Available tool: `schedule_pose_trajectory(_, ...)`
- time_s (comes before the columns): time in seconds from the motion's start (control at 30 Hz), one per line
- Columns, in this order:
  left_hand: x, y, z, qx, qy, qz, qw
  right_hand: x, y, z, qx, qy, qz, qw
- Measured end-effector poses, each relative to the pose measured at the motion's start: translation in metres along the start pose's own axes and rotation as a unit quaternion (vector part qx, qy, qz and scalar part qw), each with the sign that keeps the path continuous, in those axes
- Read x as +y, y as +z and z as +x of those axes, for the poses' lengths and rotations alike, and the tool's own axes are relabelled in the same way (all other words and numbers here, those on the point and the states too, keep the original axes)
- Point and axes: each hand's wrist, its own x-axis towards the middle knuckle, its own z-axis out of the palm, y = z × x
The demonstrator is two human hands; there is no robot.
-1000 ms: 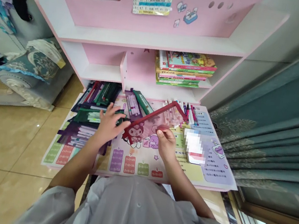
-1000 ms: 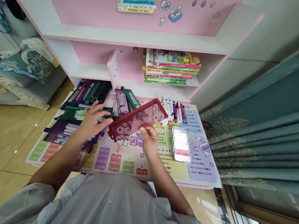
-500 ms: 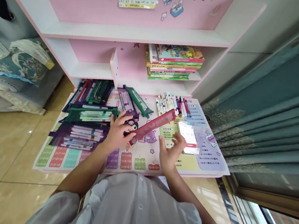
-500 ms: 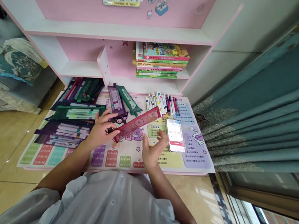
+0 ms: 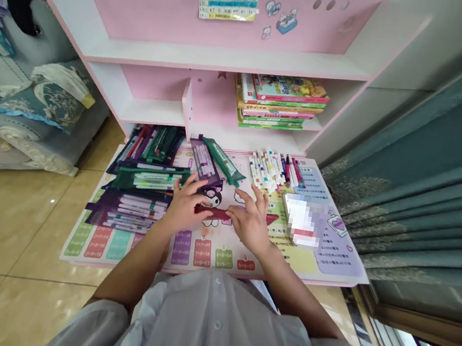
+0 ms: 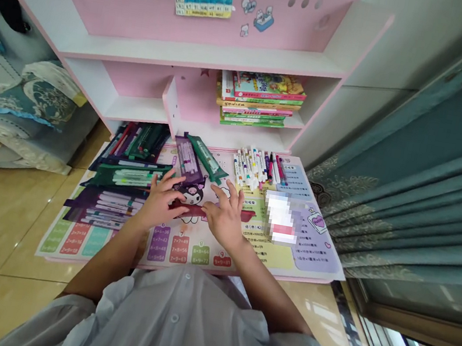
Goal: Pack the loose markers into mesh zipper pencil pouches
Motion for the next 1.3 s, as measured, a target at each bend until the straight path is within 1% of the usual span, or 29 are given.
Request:
schedule_pose_trajectory(0.17,-0.017,-0.012,0.001,0.005,-0.045,0.046,0.998,0.003,0.002,0.005,0.036,-0.003,-0.017,0.999)
schedule_pose_trajectory(0.27,-0.025,-0.014,0.001,-0.002,-0.037,0.055,0.998,0.004,0.003,0.006,0.037,-0.002,-0.023,0.999)
schedule_pose_trajectory(0.37,-0.026,-0.014,0.001,-0.027,-0.003,0.050,0.998,0.004,0.002,0.006,-0.002,0.002,-0.005,1.000)
schedule_pose_trajectory(0.47,-0.023,-0.013,0.000,-0.042,0.010,0.046,0.998,0.001,-0.001,0.014,-0.058,0.019,0.028,0.998)
schedule_pose_trajectory(0.57,-0.020,-0.011,0.000,-0.044,0.010,0.042,0.998,-0.006,0.001,0.031,-0.114,0.039,0.058,0.991)
schedule_pose_trajectory(0.67,-0.018,-0.009,0.000,-0.040,0.012,0.044,0.998,-0.019,0.010,0.053,-0.156,0.034,0.084,0.984)
schedule_pose_trajectory(0.77,-0.018,-0.008,0.001,-0.041,0.012,0.048,0.998,-0.031,0.020,0.066,-0.167,0.030,0.106,0.980)
schedule_pose_trajectory(0.87,-0.019,-0.009,0.002,-0.043,0.009,0.054,0.998,-0.037,0.025,0.067,-0.162,0.040,0.129,0.978)
schedule_pose_trajectory(1.13,-0.017,-0.010,0.001,-0.053,0.012,0.048,0.997,-0.033,0.029,0.058,-0.163,0.058,0.194,0.966)
schedule_pose_trajectory(1.3,-0.014,-0.011,0.001,-0.071,0.002,0.035,0.997,-0.034,0.031,0.057,-0.173,0.077,0.214,0.958)
